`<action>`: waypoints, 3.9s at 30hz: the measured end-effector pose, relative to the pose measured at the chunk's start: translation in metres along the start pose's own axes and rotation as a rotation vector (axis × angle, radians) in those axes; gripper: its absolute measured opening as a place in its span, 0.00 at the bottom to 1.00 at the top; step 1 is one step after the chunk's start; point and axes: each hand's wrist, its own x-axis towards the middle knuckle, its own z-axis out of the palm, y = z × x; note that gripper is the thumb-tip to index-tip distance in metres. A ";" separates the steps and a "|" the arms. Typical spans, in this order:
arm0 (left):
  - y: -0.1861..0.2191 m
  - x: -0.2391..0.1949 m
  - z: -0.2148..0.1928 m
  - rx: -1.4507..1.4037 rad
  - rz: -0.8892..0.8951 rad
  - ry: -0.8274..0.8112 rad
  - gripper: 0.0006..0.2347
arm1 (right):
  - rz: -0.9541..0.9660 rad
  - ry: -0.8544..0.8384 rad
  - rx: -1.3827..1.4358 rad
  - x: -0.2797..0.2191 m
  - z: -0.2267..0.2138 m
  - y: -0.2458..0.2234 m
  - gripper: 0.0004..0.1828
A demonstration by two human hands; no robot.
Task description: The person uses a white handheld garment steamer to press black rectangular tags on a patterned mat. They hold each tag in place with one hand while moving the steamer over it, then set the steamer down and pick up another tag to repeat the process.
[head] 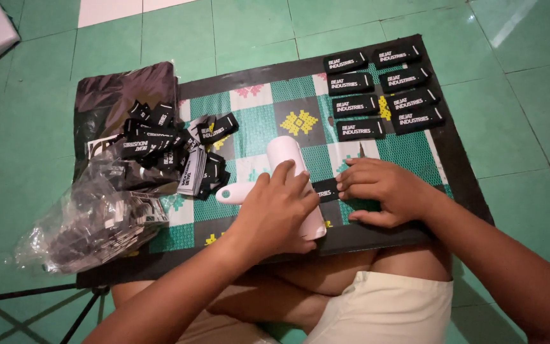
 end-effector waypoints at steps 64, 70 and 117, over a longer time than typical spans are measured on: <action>-0.001 0.000 0.000 -0.009 0.007 -0.010 0.33 | -0.012 0.003 -0.016 -0.001 0.002 0.002 0.18; -0.005 -0.008 -0.003 0.002 -0.012 0.021 0.33 | -0.018 0.015 -0.004 0.001 0.001 0.001 0.18; 0.006 -0.087 0.018 -0.235 -0.357 0.472 0.35 | 0.031 -0.096 -0.031 0.004 -0.001 -0.008 0.12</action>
